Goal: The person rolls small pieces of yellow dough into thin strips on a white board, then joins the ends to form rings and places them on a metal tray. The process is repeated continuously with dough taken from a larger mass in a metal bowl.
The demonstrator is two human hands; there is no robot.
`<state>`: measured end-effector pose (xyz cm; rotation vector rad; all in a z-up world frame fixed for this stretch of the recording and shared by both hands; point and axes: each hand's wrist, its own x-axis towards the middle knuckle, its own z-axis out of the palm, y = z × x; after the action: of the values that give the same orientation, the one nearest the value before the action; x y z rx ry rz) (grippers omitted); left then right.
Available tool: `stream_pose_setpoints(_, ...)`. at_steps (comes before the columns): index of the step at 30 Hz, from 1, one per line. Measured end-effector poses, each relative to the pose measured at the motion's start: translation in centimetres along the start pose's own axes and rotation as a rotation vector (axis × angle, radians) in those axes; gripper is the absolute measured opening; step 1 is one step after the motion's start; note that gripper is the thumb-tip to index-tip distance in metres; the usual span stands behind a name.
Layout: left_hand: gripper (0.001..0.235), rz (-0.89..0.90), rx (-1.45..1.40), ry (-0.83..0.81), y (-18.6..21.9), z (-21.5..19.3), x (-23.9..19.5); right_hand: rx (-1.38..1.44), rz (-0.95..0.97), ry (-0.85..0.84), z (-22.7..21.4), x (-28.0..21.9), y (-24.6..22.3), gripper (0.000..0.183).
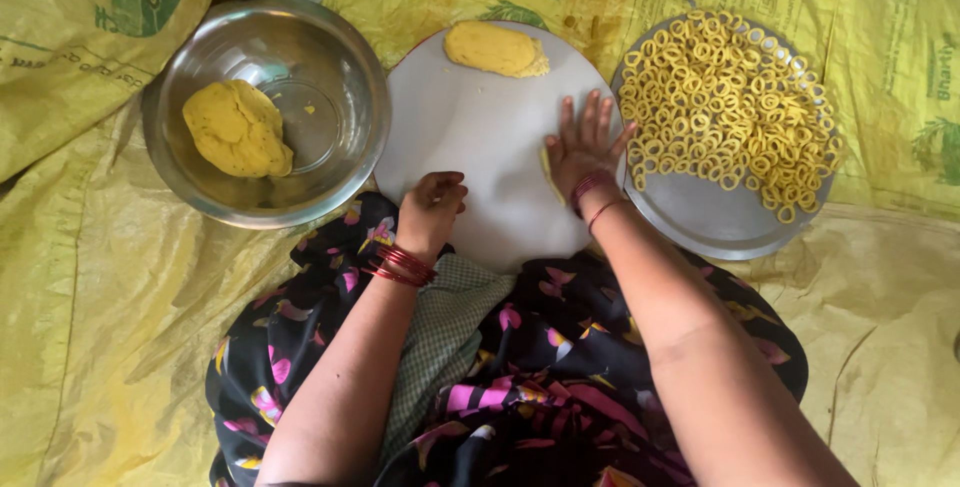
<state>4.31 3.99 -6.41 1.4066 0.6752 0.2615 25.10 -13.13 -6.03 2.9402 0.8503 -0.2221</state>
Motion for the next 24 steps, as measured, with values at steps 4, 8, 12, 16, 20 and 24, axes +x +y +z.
stream_pose_setpoints(4, 0.030, 0.005, -0.008, -0.011, -0.4, 0.1, 0.6, -0.050, -0.112, -0.050, 0.8, -1.3, -5.3, 0.070)
stream_pose_setpoints(8, 0.030, 0.045, 0.037, 0.018, -0.8, -0.3, 0.7, 0.013, -0.261, -0.093, 1.1, -4.7, -11.3, 0.074)
stream_pose_setpoints(12, 0.029, 0.141, 0.064, 0.040, -0.9, -0.5, 0.3, 0.028, -0.514, -0.068, 1.7, -7.6, -13.1, 0.067)
stream_pose_setpoints(16, 0.030, -0.006, -0.044, 0.027, 0.1, -0.4, 0.2, -0.065, -0.267, -0.076, 2.5, -4.1, -10.8, 0.073)
stream_pose_setpoints(20, 0.031, -0.019, -0.035, 0.020, 1.1, -0.4, 0.0, -0.036, -0.008, 0.003, 1.8, 0.2, -3.4, 0.067)
stream_pose_setpoints(24, 0.031, -0.012, -0.049, 0.003, 1.1, 0.0, 0.0, -0.033, 0.124, -0.081, 0.2, 1.4, 2.4, 0.068)
